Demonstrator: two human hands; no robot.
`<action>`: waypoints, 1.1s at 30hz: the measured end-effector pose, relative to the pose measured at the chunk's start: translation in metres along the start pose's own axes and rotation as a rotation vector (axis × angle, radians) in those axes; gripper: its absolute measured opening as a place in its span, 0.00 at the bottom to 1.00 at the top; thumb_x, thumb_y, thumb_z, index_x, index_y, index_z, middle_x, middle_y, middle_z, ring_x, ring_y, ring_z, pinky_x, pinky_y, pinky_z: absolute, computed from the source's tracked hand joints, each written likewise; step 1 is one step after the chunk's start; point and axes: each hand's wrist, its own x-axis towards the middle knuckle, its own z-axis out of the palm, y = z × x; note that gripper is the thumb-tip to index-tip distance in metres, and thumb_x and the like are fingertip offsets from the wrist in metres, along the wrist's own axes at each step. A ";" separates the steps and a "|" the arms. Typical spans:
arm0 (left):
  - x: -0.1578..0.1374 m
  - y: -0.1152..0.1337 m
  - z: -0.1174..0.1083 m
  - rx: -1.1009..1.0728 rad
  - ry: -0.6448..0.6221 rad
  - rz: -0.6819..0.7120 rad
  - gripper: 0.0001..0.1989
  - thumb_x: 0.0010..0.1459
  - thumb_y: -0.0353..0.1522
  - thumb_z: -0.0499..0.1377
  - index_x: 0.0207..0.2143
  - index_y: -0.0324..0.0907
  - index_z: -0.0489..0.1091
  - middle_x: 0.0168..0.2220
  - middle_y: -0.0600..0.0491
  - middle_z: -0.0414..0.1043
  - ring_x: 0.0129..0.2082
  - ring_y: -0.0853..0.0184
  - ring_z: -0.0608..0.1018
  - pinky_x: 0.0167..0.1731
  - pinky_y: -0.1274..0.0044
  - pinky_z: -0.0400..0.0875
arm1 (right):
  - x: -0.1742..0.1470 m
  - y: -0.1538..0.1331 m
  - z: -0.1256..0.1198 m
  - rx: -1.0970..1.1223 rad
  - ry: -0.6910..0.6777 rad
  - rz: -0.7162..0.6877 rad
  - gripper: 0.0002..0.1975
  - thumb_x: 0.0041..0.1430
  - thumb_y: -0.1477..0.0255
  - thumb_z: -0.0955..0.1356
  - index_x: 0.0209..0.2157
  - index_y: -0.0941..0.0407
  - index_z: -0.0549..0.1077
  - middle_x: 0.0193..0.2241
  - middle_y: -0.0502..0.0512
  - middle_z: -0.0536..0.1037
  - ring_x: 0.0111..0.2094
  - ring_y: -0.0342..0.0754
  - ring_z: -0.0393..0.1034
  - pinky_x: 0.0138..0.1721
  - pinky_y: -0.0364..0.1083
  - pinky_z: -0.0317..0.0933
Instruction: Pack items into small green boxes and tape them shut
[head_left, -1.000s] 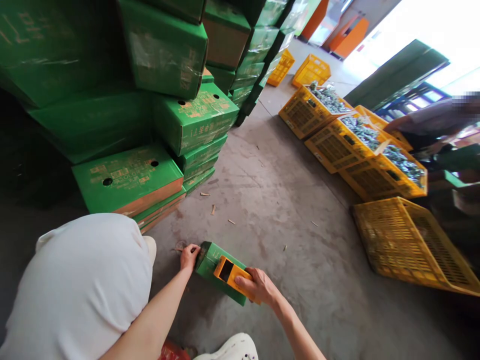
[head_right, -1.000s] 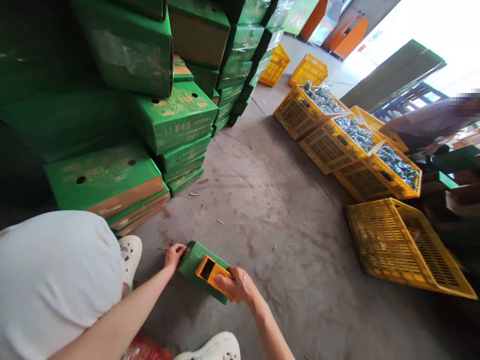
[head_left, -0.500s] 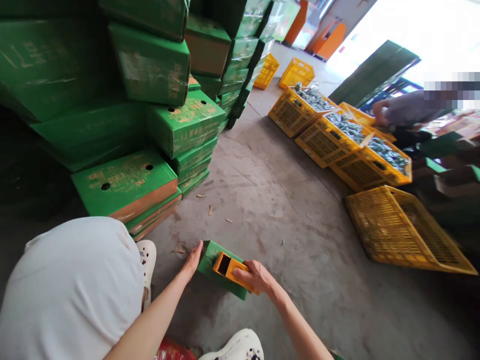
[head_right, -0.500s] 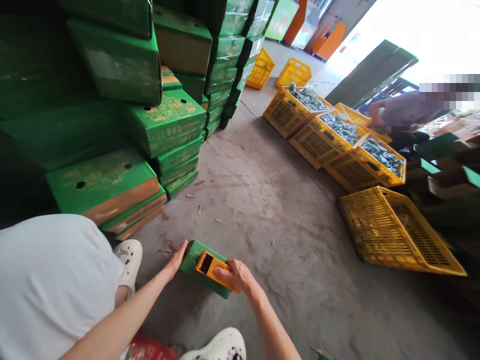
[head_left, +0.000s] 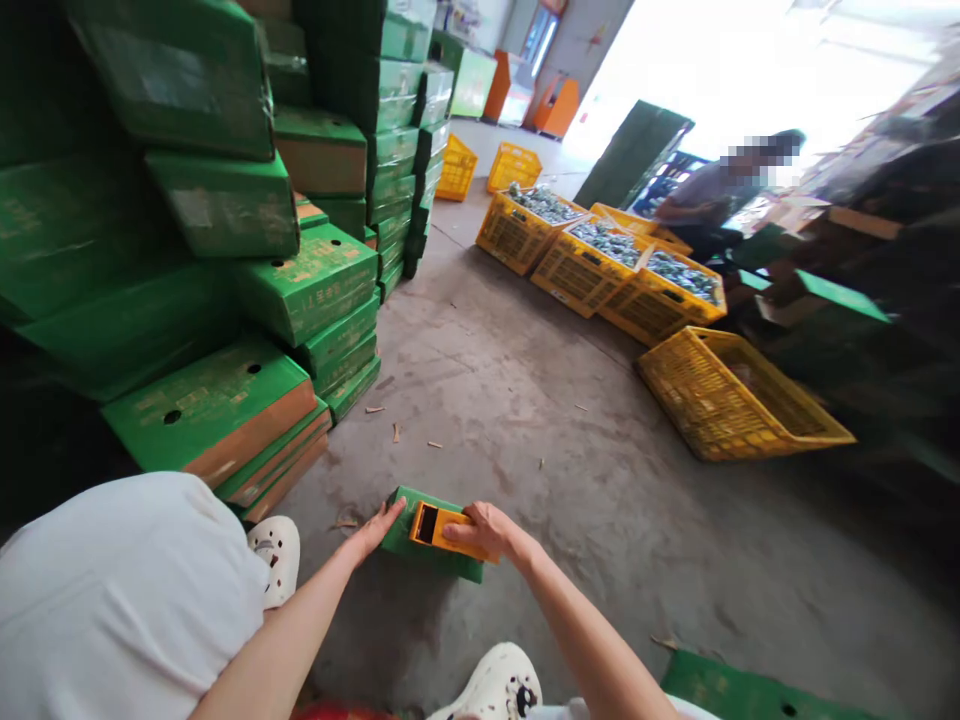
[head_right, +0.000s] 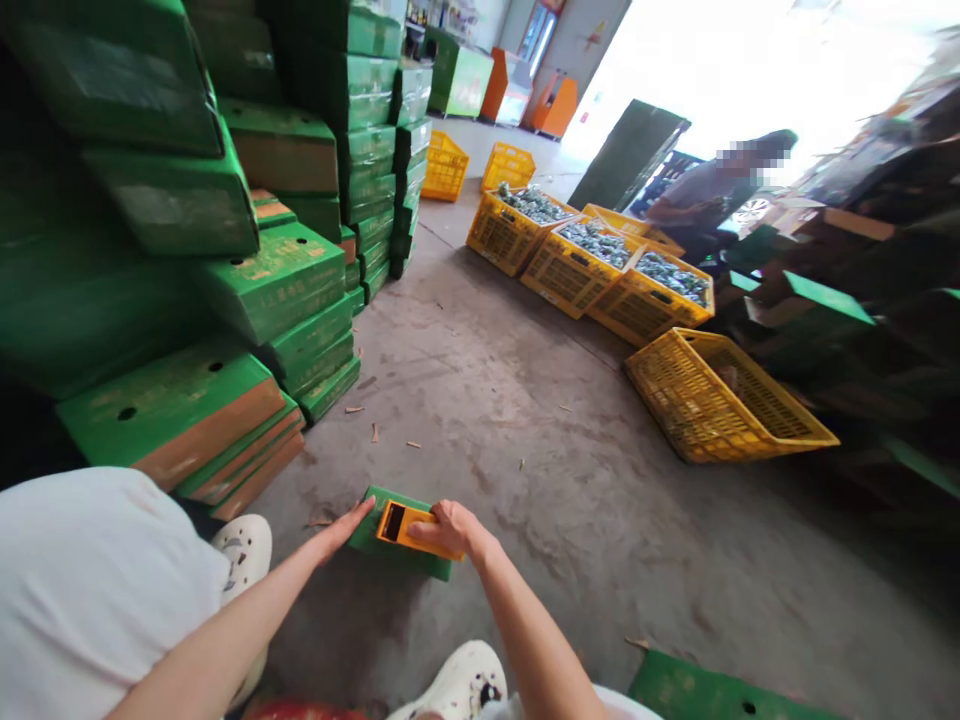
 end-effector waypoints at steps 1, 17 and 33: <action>-0.002 0.005 0.000 0.030 0.038 0.006 0.40 0.66 0.54 0.49 0.70 0.36 0.60 0.65 0.39 0.69 0.66 0.57 0.71 0.63 0.68 0.68 | -0.001 -0.001 0.000 -0.005 0.006 0.004 0.32 0.56 0.40 0.68 0.28 0.58 0.76 0.23 0.50 0.70 0.26 0.43 0.64 0.25 0.40 0.51; -0.042 0.032 0.004 0.967 0.004 0.625 0.63 0.46 0.45 0.71 0.76 0.39 0.40 0.76 0.41 0.29 0.76 0.48 0.35 0.72 0.53 0.35 | 0.007 0.006 -0.005 0.083 -0.011 -0.055 0.28 0.52 0.43 0.72 0.24 0.55 0.76 0.17 0.50 0.68 0.23 0.45 0.65 0.23 0.43 0.58; -0.046 0.026 0.009 1.007 0.045 0.666 0.60 0.49 0.37 0.71 0.76 0.41 0.39 0.76 0.42 0.32 0.76 0.50 0.39 0.73 0.55 0.41 | -0.041 0.047 -0.013 0.283 -0.177 0.156 0.25 0.55 0.46 0.70 0.29 0.56 0.75 0.22 0.58 0.79 0.20 0.52 0.75 0.23 0.46 0.66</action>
